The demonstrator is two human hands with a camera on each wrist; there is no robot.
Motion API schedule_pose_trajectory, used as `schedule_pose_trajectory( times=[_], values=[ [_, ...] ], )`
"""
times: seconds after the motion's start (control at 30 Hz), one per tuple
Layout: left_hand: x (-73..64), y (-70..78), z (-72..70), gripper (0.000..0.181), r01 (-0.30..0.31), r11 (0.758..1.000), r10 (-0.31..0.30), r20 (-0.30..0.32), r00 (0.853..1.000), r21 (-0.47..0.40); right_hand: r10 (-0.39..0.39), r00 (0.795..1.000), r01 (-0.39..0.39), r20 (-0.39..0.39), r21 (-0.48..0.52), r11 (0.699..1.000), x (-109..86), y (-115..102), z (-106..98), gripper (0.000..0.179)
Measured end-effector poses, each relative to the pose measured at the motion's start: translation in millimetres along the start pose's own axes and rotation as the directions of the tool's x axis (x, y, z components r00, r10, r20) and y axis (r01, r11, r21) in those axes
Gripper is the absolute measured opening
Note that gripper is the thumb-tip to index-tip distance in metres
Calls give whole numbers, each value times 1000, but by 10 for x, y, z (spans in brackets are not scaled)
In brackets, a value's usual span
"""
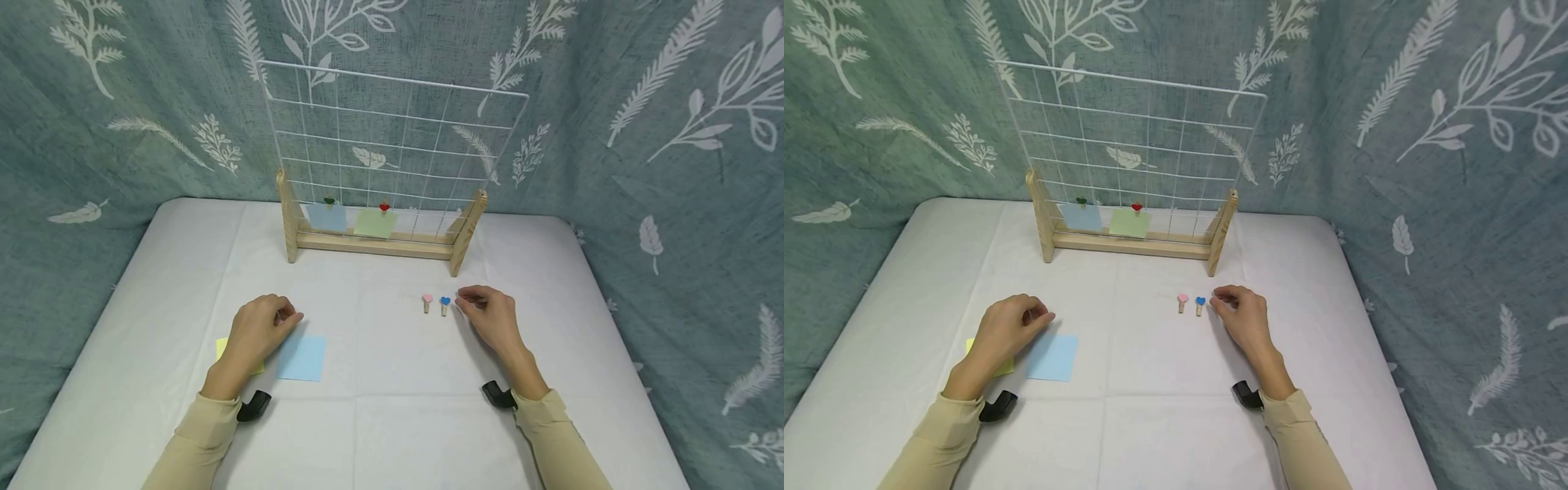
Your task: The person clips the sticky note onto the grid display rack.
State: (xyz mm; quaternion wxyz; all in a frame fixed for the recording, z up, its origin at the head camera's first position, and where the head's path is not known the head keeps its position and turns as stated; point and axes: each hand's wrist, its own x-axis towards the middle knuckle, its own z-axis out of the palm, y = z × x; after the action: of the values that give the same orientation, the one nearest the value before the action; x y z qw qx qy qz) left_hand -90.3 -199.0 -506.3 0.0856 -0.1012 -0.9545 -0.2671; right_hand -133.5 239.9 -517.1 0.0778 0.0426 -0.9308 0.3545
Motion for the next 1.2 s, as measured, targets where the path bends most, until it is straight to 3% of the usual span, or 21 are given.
schedule_pose_trajectory(
  times=[0.4, 0.67, 0.97, 1.2],
  values=[
    [-224, -40, -62, 24, 8, 999, -5, 66, 998, -43, -24, 1000, 24, 5, 17, 1000, 2, -6, 27, 31],
    [-322, -62, -80, 35, -44, 998, 47, 76, 996, -38, -44, 999, 44, 9, 4, 999, 7, -31, 18, 31],
    [-365, -43, -105, 42, -88, 996, 90, 105, 990, -30, -46, 999, 46, 14, -12, 999, 9, -43, 18, 27],
    [-377, -61, -92, 39, -103, 994, 105, 94, 990, -31, -12, 1000, 13, 15, -35, 999, 10, -52, 28, 23]
  ],
)
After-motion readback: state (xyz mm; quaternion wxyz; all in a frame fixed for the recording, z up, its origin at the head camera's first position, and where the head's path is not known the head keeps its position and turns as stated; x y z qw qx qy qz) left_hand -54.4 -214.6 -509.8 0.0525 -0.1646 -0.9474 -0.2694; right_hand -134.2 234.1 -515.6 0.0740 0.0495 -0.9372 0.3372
